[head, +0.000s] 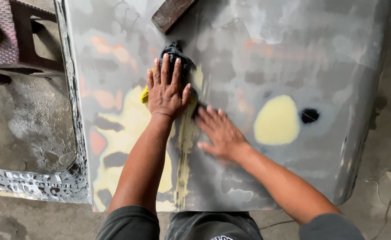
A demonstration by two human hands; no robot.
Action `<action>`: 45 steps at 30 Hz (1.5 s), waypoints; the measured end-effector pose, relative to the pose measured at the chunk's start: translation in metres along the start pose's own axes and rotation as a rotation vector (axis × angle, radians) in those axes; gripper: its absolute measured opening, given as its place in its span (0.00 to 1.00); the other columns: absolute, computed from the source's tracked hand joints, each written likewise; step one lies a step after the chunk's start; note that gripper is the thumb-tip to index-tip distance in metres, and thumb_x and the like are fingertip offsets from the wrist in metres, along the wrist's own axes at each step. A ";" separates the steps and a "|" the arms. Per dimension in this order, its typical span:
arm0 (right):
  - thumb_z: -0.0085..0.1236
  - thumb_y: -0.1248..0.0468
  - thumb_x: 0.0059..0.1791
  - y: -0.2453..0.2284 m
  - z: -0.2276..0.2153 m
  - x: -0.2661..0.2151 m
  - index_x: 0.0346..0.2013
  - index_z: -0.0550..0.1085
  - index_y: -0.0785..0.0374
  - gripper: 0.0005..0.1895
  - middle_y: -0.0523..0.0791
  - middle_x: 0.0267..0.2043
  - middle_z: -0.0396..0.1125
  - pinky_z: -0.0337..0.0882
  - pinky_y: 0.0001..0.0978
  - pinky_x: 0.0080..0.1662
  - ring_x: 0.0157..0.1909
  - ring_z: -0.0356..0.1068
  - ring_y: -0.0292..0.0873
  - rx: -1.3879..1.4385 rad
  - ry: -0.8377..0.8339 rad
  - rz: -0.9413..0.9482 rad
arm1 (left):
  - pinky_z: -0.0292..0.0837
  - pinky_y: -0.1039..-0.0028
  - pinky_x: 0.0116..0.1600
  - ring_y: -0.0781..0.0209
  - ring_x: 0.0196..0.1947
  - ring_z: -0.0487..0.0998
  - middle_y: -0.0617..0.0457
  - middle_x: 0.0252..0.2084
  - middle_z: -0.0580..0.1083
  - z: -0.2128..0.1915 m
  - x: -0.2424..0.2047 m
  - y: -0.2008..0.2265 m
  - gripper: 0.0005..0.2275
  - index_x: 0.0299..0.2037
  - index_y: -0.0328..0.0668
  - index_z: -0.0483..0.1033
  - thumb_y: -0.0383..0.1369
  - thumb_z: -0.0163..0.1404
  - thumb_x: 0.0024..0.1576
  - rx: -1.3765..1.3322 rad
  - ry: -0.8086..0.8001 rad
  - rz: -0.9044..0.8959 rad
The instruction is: The person sands a large, flat, gray surface using a sanding block in their right hand while holding a cloth in their left hand. They move the sanding block back and forth across the surface, focusing on different areas to smooth it out.
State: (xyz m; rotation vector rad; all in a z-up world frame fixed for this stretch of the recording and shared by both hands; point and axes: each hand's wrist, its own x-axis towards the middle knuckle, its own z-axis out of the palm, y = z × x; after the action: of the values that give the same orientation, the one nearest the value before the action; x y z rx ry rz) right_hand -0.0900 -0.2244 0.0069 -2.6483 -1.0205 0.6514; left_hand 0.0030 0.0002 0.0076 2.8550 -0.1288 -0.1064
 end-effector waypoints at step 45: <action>0.30 0.37 0.57 0.062 -0.065 0.095 0.79 0.40 0.61 0.45 0.51 0.82 0.27 0.31 0.53 0.76 0.82 0.28 0.55 0.050 0.139 0.292 | 0.35 0.46 0.77 0.39 0.79 0.43 0.44 0.80 0.46 0.002 0.000 -0.003 0.33 0.78 0.53 0.52 0.50 0.45 0.63 -0.014 -0.013 -0.005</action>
State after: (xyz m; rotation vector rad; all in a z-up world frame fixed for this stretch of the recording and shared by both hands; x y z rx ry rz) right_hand 0.0398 -0.2087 0.0107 -2.7779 -0.5788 0.5300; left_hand 0.0028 0.0023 0.0048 2.8407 -0.1226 -0.1271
